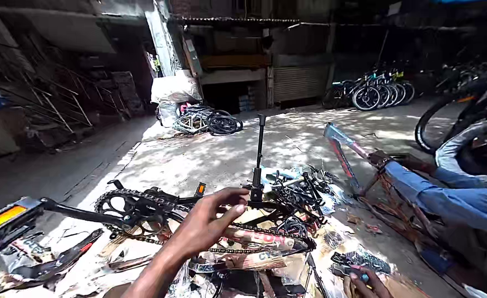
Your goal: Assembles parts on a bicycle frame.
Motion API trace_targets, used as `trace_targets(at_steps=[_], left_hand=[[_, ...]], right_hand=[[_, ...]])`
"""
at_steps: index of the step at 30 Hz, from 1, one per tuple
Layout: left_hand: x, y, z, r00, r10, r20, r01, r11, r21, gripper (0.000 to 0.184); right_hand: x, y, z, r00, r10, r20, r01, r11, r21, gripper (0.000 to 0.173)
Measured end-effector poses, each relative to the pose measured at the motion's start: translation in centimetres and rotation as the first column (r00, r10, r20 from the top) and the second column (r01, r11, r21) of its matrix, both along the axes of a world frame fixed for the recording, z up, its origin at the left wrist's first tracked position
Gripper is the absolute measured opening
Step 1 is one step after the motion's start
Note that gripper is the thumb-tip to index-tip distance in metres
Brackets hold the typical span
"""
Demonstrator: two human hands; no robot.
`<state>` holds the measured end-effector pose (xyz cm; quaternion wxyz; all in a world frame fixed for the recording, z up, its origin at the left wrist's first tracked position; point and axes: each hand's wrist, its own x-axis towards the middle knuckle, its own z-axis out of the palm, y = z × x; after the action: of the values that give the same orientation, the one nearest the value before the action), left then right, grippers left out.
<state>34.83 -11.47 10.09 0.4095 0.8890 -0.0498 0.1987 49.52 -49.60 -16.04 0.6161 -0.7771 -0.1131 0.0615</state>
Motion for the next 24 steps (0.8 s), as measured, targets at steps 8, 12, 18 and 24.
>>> trace_targets(at_steps=[8,12,18,24], left_hand=[[21.5,0.6,-3.3,0.998,0.039,-0.046,-0.06,0.674,-0.736,0.045],[22.0,0.9,-6.3,0.987,-0.122,0.106,0.156,0.549,-0.821,0.04],[23.2,1.0,-6.4,0.985,-0.051,0.162,0.164,0.529,-0.833,0.034],[21.4,0.8,-5.6,0.986,-0.054,0.159,0.163,0.546,-0.822,0.032]], right_hand=[[9.3,16.7,21.5,0.834,0.208,0.511,-0.247,0.969,0.01,0.035],[9.9,21.2,24.0,0.783,0.195,0.591,-0.183,0.98,-0.081,0.029],[9.3,23.3,22.1,0.709,0.084,0.7,-0.035,0.996,-0.084,0.028],[8.2,24.5,21.8,0.668,0.002,0.744,0.128,0.985,-0.117,0.029]])
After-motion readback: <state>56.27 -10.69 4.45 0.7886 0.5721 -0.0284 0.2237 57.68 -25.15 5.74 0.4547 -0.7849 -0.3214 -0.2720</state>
